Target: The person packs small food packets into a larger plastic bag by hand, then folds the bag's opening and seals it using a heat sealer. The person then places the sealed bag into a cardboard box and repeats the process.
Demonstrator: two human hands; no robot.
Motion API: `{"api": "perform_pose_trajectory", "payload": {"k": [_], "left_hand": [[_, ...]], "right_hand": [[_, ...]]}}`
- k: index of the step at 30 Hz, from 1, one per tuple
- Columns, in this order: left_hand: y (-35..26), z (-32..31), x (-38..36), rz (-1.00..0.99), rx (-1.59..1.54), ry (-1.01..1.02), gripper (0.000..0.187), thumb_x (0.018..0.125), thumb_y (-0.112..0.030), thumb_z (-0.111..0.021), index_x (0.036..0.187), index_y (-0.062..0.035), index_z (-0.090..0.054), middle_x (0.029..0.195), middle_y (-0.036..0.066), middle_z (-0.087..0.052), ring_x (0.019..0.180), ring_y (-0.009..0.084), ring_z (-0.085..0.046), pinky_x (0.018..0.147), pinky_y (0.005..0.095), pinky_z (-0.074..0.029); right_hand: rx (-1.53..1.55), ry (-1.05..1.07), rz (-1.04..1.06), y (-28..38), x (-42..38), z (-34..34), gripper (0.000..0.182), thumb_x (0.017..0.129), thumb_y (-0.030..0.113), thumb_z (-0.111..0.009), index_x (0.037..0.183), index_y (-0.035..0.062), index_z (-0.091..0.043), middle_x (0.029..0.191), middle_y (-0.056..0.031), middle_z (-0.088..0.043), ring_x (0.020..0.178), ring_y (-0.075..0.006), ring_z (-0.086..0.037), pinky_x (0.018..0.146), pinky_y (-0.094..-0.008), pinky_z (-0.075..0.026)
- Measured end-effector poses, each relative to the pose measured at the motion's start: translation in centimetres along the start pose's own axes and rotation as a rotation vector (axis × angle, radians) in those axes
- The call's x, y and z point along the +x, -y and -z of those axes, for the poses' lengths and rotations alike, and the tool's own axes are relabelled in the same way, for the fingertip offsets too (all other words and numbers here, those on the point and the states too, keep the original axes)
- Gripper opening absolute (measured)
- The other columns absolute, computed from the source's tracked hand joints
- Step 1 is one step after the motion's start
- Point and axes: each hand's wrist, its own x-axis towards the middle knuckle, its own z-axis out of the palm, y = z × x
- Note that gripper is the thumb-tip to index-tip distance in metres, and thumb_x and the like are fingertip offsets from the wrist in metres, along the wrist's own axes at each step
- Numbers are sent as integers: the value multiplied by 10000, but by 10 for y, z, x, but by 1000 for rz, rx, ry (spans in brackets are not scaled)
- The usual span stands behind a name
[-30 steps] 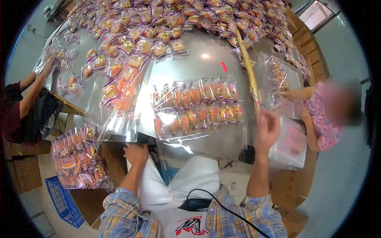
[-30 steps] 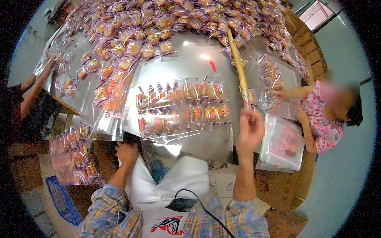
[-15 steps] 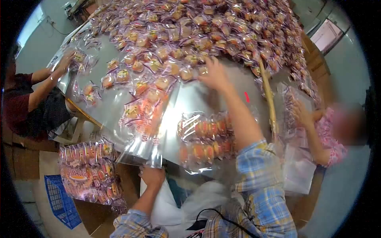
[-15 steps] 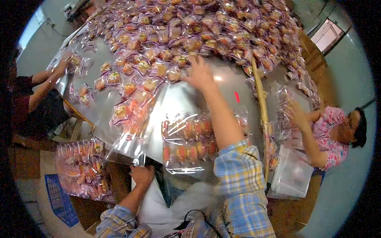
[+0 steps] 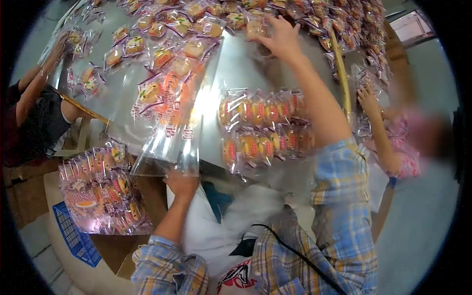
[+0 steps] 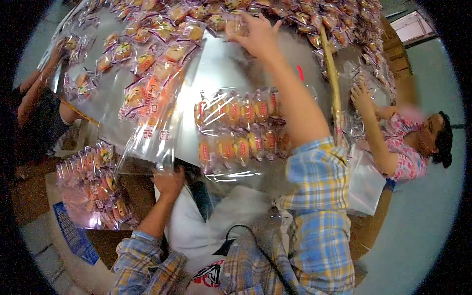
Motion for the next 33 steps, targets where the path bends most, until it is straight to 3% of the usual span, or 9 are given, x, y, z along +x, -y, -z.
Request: {"api": "perform_pose_trajectory", "payload": {"k": [4,8,10,12,14,17,21,25,33], "left_hand": [[-1,26,-9,32,-56,51,729,974,-568,-532,1365,43,-607,1466,236,-555,1362,437,-464,1086,602,-410],[25,9,-49,-179,-1064,-554,272,870,-153,-714,1104,-22,-673,1113,165,-653,1064,370,-610,923,504,-485],[1,30,-124,-420,-1070,-647,124,847,-15,-692,967,-39,-676,974,117,-661,919,323,-615,854,432,-479],[-21,44,-166,-1143,-948,-489,132,817,-21,-712,941,-55,-683,904,87,-663,865,297,-622,836,403,-479],[-72,84,-193,-1335,-662,-397,157,794,-117,-747,931,-76,-681,938,71,-670,868,263,-618,796,376,-471],[-127,118,-222,-987,-298,-389,331,810,-192,-762,1102,-46,-705,1042,56,-675,956,240,-612,806,366,-466],[-136,148,-255,-1059,-163,-244,418,872,-282,-718,1202,-26,-688,1180,102,-680,1052,265,-602,885,403,-458],[-138,110,-226,-1060,-239,-235,449,887,-214,-695,1279,-2,-639,1280,145,-657,1158,326,-600,989,448,-466],[-207,99,-142,-977,-237,-831,603,848,-136,-677,1431,-31,-567,1416,173,-581,1355,373,-507,1206,550,-311]], "right_hand": [[608,-217,-140,7,-53,107,852,718,428,-942,1419,117,-573,1361,-125,-629,1296,-293,-576,1069,-569,-486],[936,-373,-259,2,-202,195,997,722,146,-944,1509,108,-333,1440,-106,-477,1291,-258,-556,1038,-449,-541],[925,-403,-440,15,-289,242,1020,745,63,-895,1546,105,-266,1474,-120,-445,1312,-270,-541,1075,-451,-529],[1056,-424,-602,16,-367,241,1032,740,32,-875,1562,105,-255,1497,-116,-418,1325,-276,-533,1085,-438,-518],[1157,-455,-712,48,-412,228,1024,727,48,-874,1560,102,-280,1472,-119,-448,1311,-272,-540,1061,-418,-516],[936,-285,-568,79,-457,207,896,717,68,-871,1486,82,-413,1401,-140,-520,1258,-277,-570,991,-409,-534],[690,-107,-155,99,-454,221,703,734,57,-844,1369,64,-544,1308,-180,-570,1144,-328,-623,920,-426,-551],[749,-2,-427,101,-448,233,676,768,-11,-759,1406,74,-554,1295,-190,-559,1096,-347,-649,921,-405,-558],[772,113,-464,94,-454,214,761,793,27,-744,1516,108,-517,1331,-196,-522,1087,-359,-649,921,-413,-560]]}}
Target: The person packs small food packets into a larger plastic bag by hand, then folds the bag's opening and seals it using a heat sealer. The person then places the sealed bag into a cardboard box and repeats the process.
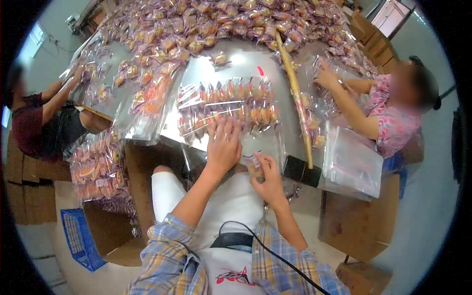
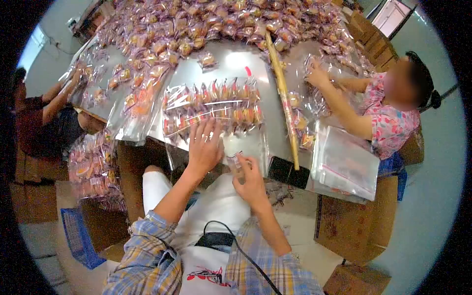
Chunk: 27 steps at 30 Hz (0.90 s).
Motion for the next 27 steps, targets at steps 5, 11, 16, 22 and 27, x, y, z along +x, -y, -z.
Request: {"api": "perform_pose_trajectory", "payload": {"k": [5,11,16,22,27], "left_hand": [[3,-12,11,45,53,-73,503,855,-162,-679,1336,-23,-632,1300,149,-603,1258,356,-543,1124,562,-384],[4,-10,13,97,100,-177,405,844,-249,-734,1239,-165,-714,1268,104,-649,1241,338,-543,1105,552,-362],[13,-23,13,213,111,-245,332,864,-361,-779,1126,-160,-746,1292,112,-636,1299,344,-517,1111,579,-319],[18,-35,7,261,129,-307,404,866,-400,-787,1176,-148,-725,1395,160,-574,1349,368,-484,1172,592,-267],[24,-49,-1,265,138,-356,494,863,-411,-797,1283,-169,-698,1426,167,-552,1421,350,-410,1196,585,-243]], "right_hand": [[-31,-50,34,-1,14,-12,710,824,73,-757,1499,103,-541,1345,-211,-503,1106,-386,-636,933,-431,-554],[18,-156,63,-6,33,-29,709,821,85,-779,1493,111,-554,1328,-198,-519,1132,-364,-635,943,-403,-550],[483,-249,-124,-26,52,-44,744,857,68,-778,1535,78,-474,1368,-132,-538,1204,-272,-609,992,-381,-536],[1159,-349,-408,-22,42,-66,801,895,66,-791,1556,53,-339,1425,-115,-524,1266,-238,-568,1057,-399,-499],[662,-415,-223,-38,30,-87,738,908,74,-791,1517,35,-377,1427,-137,-545,1286,-256,-558,1086,-421,-474]]}}
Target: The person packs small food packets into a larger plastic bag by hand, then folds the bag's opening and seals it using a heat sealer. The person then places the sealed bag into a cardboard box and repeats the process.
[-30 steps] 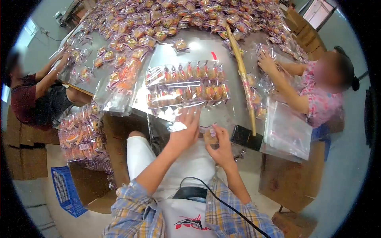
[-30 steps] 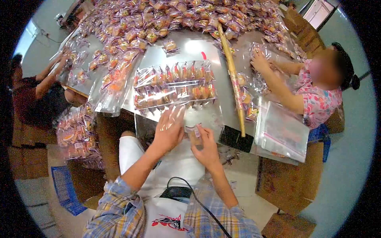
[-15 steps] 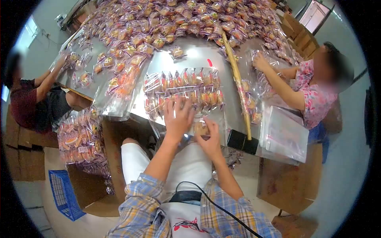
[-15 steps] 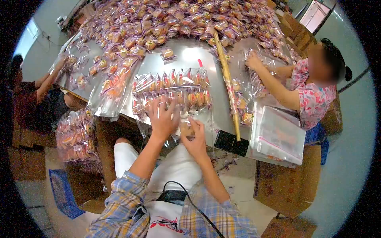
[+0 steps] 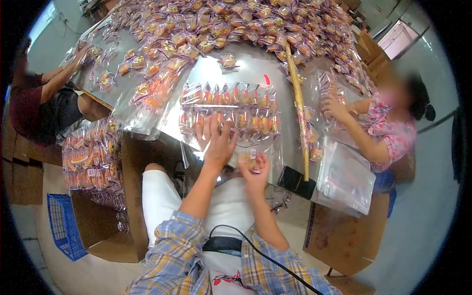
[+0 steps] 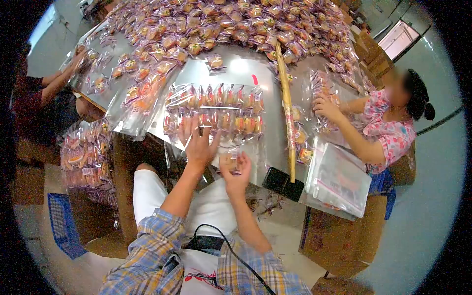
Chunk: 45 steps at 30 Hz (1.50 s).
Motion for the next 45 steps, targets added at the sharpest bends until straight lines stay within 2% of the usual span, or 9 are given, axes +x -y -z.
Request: {"api": "perform_pose_trajectory", "payload": {"k": [3,6,10,11,14,19,28,37,45], "left_hand": [[0,-1,-2,-14,-16,-23,517,857,-414,-804,1312,-189,-707,1435,112,-550,1391,315,-423,1194,545,-234],[4,-2,-1,-11,-38,0,549,823,-432,-820,1316,-214,-718,1380,54,-577,1344,289,-444,1191,533,-226],[7,-5,1,6,-102,-56,534,759,-477,-839,1235,-244,-769,1307,45,-612,1307,263,-462,1165,517,-253],[6,-5,1,23,-77,-17,505,762,-486,-835,1202,-244,-780,1297,43,-618,1284,265,-474,1155,513,-264],[3,6,8,4,39,11,431,755,-471,-811,1134,-267,-785,1278,44,-628,1219,265,-507,1070,505,-322],[13,-10,-6,-4,19,15,341,847,-328,-720,1181,-267,-761,1295,27,-613,1188,254,-509,1064,490,-328],[8,-3,-2,57,-39,-24,393,811,-340,-776,1198,-274,-766,1215,11,-636,1155,251,-528,1053,464,-326],[8,-5,3,119,-22,-58,383,757,-351,-832,1135,-300,-798,1260,-21,-663,1170,223,-535,1016,452,-324],[8,-4,8,257,-25,-22,336,774,-376,-846,1088,-266,-798,1213,-4,-681,1189,236,-542,1013,462,-323]], "right_hand": [[-669,24,245,41,4,6,736,896,26,-791,1519,13,-399,1397,-149,-572,1276,-235,-565,1066,-402,-494],[184,43,-239,35,13,6,752,884,35,-806,1525,-5,-415,1397,-154,-588,1188,-218,-632,1014,-346,-532],[7,-17,41,44,20,-6,686,885,-3,-792,1493,-21,-475,1375,-137,-604,1154,-196,-641,991,-346,-547],[57,85,-20,43,28,-2,736,874,37,-818,1516,-17,-462,1344,-122,-622,1158,-198,-638,993,-353,-539],[-30,53,268,50,44,-27,741,869,79,-832,1514,-7,-477,1335,-113,-633,1168,-189,-630,1004,-363,-525],[-641,110,945,38,74,-33,679,739,255,-905,1314,63,-601,1279,-140,-688,1238,-392,-614,1119,-535,-413],[-628,49,994,9,106,-33,570,788,211,-881,1295,109,-643,1203,-140,-683,1139,-353,-627,1022,-512,-466],[-1037,21,958,31,113,-39,521,813,357,-865,1254,119,-722,1226,-87,-678,1109,-266,-635,966,-421,-449],[-1156,68,974,41,115,-40,490,844,419,-812,1261,174,-731,1235,-87,-671,1076,-287,-612,962,-442,-429]]}}
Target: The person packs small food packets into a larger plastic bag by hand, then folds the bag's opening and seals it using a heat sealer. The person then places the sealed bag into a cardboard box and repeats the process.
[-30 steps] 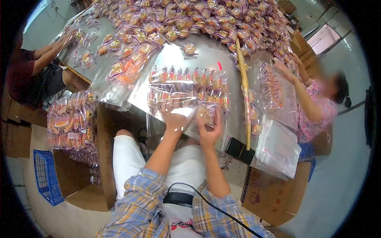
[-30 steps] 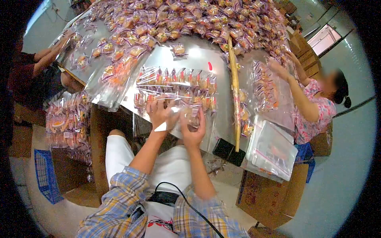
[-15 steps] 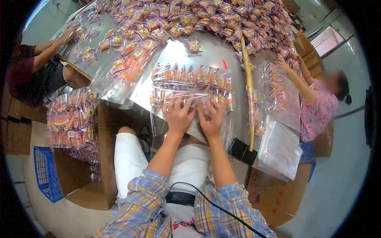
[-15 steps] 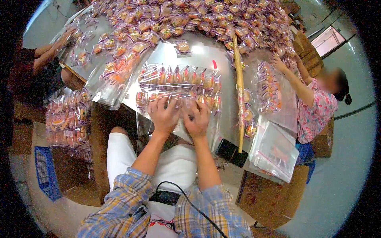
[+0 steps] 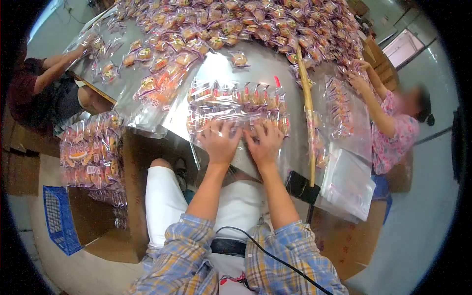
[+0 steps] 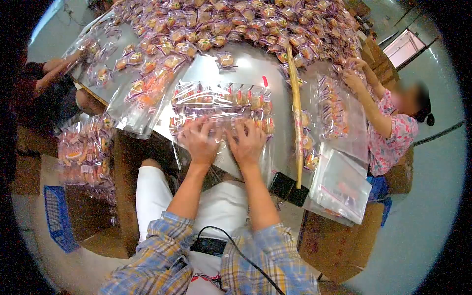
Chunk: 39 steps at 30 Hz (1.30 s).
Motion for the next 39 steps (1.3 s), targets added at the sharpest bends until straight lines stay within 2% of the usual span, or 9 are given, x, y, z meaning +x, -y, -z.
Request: {"api": "perform_pose_trajectory", "payload": {"k": [4,11,13,18,24,28,34,37,39], "left_hand": [[0,-1,2,12,-97,71,343,796,-372,-832,1108,-235,-795,1263,42,-648,1222,289,-532,1067,554,-301],[-2,9,11,-148,5,124,323,857,-312,-765,1152,-182,-781,1300,31,-686,1371,284,-490,1150,577,-230],[6,4,9,-302,-14,100,395,872,-212,-702,1253,-114,-734,1363,45,-677,1371,257,-530,1136,536,-267],[-4,21,18,-317,-7,226,550,796,-292,-761,1305,-97,-691,1303,40,-691,1297,262,-558,1083,537,-323],[-10,17,18,-310,49,237,579,822,-425,-773,1345,-200,-666,1337,49,-649,1286,276,-531,1048,616,-323],[-14,17,21,-376,87,205,460,841,-384,-754,1271,-234,-691,1336,72,-636,1287,319,-511,1067,629,-302],[-14,20,27,-357,44,237,397,852,-348,-740,1220,-200,-722,1317,37,-647,1258,305,-527,1085,647,-287],[-12,14,27,-371,-9,239,495,810,-335,-755,1245,-102,-711,1362,93,-627,1323,323,-498,1097,698,-282],[-11,7,25,-397,19,293,482,809,-315,-745,1233,-88,-710,1376,113,-627,1301,326,-524,1105,660,-302]], "right_hand": [[-62,101,7,15,-1,1,479,861,407,-748,1288,190,-725,1274,-108,-654,1100,-324,-574,1007,-479,-394],[-31,236,64,18,13,13,575,844,306,-706,1402,184,-637,1365,-132,-595,1177,-343,-531,1036,-502,-382],[20,298,117,17,17,21,601,831,251,-714,1413,138,-616,1374,-145,-589,1202,-357,-531,1045,-517,-391],[251,294,-73,-1,8,21,697,773,72,-746,1436,2,-543,1435,-223,-556,1319,-414,-504,1134,-511,-399],[56,174,-51,-3,4,4,653,780,104,-766,1401,16,-581,1442,-161,-582,1363,-387,-492,1142,-515,-395],[34,195,-35,-3,1,5,557,810,119,-736,1349,31,-628,1394,-126,-612,1338,-348,-508,1107,-495,-404],[19,133,-83,1,-1,-6,533,822,149,-721,1340,53,-642,1313,-112,-635,1273,-319,-533,1072,-486,-391],[29,86,-67,-2,1,-1,517,823,165,-718,1325,54,-657,1262,-98,-645,1236,-302,-550,1047,-485,-385],[38,78,-46,-5,0,2,507,819,170,-721,1310,55,-670,1223,-86,-651,1199,-290,-565,1031,-484,-383]]}}
